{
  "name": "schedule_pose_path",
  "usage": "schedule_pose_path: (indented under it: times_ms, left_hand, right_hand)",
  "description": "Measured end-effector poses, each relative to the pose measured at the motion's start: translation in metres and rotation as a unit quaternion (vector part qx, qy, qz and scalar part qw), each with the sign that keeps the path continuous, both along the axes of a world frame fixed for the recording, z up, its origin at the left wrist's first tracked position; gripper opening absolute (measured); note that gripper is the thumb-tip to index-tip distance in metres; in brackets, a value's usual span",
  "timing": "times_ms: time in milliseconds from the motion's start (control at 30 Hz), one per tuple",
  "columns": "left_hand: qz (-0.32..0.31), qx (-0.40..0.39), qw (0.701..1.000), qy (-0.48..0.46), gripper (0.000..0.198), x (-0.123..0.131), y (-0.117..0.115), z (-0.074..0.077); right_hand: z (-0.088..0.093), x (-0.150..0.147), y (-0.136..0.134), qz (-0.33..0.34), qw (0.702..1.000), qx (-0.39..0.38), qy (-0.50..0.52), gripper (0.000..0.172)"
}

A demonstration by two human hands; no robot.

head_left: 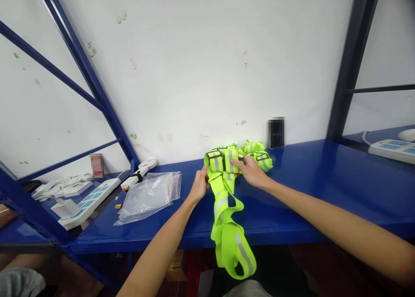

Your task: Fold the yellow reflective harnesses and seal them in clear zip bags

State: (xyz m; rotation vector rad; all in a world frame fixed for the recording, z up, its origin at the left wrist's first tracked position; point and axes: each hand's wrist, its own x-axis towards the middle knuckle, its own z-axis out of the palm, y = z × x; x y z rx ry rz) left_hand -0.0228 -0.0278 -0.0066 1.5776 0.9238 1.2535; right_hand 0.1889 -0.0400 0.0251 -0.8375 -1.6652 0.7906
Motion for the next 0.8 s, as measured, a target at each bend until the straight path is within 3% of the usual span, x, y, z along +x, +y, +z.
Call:
schedule_pose_path:
  times_ms: [100, 167, 267, 367, 433, 500, 633, 733, 800]
  left_hand:
    - [-0.015, 0.052, 0.996, 0.072, 0.046, -0.002, -0.004, 0.001]
    - [0.004, 0.093, 0.991, 0.096, 0.052, -0.001, -0.007, 0.002]
    - [0.074, 0.202, 0.966, 0.14, 0.077, 0.002, -0.01, 0.006]
    - [0.083, 0.285, 0.938, 0.177, 0.053, 0.004, -0.011, 0.01]
    - [0.097, 0.258, 0.95, 0.146, 0.037, 0.004, -0.008, 0.011]
    - [0.131, 0.169, 0.973, 0.083, 0.042, 0.003, -0.002, 0.009]
    - [0.148, 0.002, 0.989, -0.021, 0.054, 0.001, 0.01, 0.0]
    - [0.081, -0.047, 0.995, -0.043, 0.055, 0.002, 0.013, -0.005]
    - [0.044, -0.059, 0.996, -0.059, 0.06, 0.003, 0.012, -0.005]
  right_hand:
    - [0.0, -0.002, 0.001, 0.024, 0.99, -0.085, 0.107, 0.056]
    - [0.0, -0.003, 0.001, 0.042, 0.986, -0.094, 0.133, 0.058]
    - [0.001, -0.003, -0.002, 0.083, 0.983, -0.124, 0.108, 0.051]
    - [0.003, -0.001, -0.004, 0.101, 0.979, -0.172, 0.035, 0.054]
    - [0.004, 0.003, -0.004, 0.069, 0.985, -0.15, -0.058, 0.063]
    - [0.004, 0.009, -0.004, 0.009, 0.982, -0.053, -0.18, 0.063]
    - [0.0, 0.015, -0.001, -0.086, 0.935, 0.145, -0.312, 0.078]
    - [-0.004, 0.013, 0.001, -0.07, 0.912, 0.233, -0.33, 0.059]
    - [-0.005, 0.011, 0.003, -0.045, 0.917, 0.244, -0.311, 0.038]
